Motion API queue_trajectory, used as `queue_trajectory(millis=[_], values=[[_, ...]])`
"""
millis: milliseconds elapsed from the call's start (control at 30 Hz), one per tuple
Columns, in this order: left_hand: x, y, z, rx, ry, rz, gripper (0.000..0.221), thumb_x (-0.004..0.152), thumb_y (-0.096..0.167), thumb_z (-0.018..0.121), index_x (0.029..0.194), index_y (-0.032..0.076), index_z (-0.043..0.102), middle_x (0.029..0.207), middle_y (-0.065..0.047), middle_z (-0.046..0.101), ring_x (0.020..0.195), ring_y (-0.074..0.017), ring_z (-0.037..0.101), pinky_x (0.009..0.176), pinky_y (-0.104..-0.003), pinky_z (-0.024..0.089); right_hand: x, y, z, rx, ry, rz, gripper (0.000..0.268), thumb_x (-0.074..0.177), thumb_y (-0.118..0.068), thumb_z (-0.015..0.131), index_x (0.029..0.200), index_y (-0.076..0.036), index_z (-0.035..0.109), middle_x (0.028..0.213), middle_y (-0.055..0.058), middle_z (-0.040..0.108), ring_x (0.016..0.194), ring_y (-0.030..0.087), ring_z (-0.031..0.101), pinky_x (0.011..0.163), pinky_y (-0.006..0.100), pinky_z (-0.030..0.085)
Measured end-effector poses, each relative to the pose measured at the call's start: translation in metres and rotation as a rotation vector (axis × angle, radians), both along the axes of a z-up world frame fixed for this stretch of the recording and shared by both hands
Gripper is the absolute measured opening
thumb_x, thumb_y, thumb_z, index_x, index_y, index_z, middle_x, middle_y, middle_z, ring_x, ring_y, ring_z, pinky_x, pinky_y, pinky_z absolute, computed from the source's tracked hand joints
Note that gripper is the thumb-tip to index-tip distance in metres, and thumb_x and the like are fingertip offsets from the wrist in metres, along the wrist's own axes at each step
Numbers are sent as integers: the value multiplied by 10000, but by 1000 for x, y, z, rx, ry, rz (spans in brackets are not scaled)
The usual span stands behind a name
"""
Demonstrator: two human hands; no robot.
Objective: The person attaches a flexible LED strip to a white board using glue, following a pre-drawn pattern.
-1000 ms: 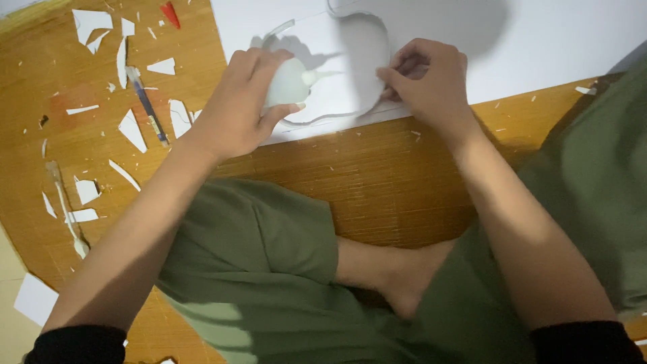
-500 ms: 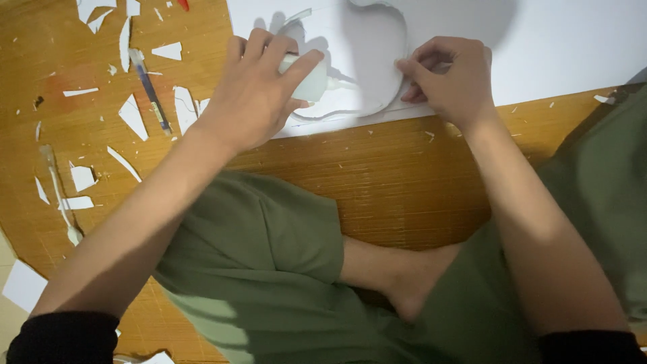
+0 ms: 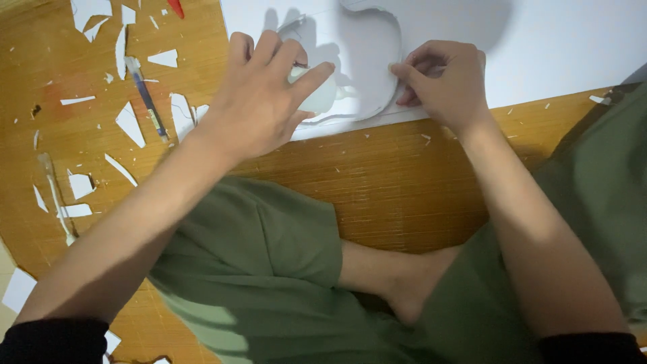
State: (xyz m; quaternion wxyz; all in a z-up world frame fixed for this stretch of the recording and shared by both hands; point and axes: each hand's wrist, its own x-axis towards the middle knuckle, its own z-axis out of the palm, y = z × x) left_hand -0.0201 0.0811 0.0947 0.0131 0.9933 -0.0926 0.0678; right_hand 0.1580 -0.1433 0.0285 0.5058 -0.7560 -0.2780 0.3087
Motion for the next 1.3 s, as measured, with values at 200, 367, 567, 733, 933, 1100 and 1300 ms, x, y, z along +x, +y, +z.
queue_trajectory(millis=[200, 367, 567, 733, 933, 1100, 1300], values=[[-1, 3, -5, 85, -47, -44, 530, 796, 201, 816, 1320, 178, 743, 1114, -51, 526, 994, -251, 402, 869, -395, 299, 0, 0, 1, 17, 18, -3, 47, 999, 30, 771, 982, 55, 735, 729, 110, 682, 547, 139, 645, 540, 209, 606], [-2, 6, -4, 128, -51, -66, 527, 819, 56, 736, 1316, 231, 743, 1143, -20, 546, 994, -230, 405, 876, -385, 286, 1, 0, 0, 35, -40, 32, 52, 1008, 39, 764, 1006, 78, 731, 744, 135, 691, 549, 147, 650, 545, 211, 618], [-1, 14, 9, 153, -22, -117, 539, 799, 53, 730, 1313, 218, 751, 1210, -31, 547, 1074, -257, 433, 945, -414, 318, 1, 0, -2, 59, -18, 28, 60, 1011, 42, 780, 983, 71, 737, 716, 128, 686, 531, 151, 653, 520, 208, 590], [-2, 22, 17, 227, 13, -128, 683, 696, 74, 801, 1352, 258, 756, 1255, 8, 561, 1090, -244, 426, 976, -407, 344, 0, -1, 1, 39, -85, 45, 61, 1029, 45, 760, 1003, 90, 729, 735, 140, 691, 545, 157, 671, 523, 213, 601], [-1, 29, 28, 242, -63, -143, 433, 886, 126, 720, 1299, 244, 781, 1261, 4, 576, 1103, -229, 457, 988, -391, 342, 0, -1, 0, 50, -46, 30, 56, 1015, 38, 770, 997, 79, 736, 728, 134, 693, 541, 154, 666, 525, 213, 606], [2, 25, 28, 244, -106, -142, 413, 906, 143, 720, 1297, 249, 802, 1248, 17, 580, 1099, -216, 456, 973, -376, 338, -1, -1, 1, 71, -68, 44, 46, 1019, 56, 758, 1002, 89, 731, 741, 145, 695, 553, 158, 664, 542, 219, 611], [11, 14, 26, 164, -104, -156, 429, 890, 140, 711, 1303, 228, 789, 1234, -13, 558, 1087, -237, 452, 947, -398, 313, 0, -1, 1, 63, 9, 10, 51, 1011, 44, 766, 988, 75, 732, 727, 121, 685, 554, 140, 650, 546, 207, 598]])
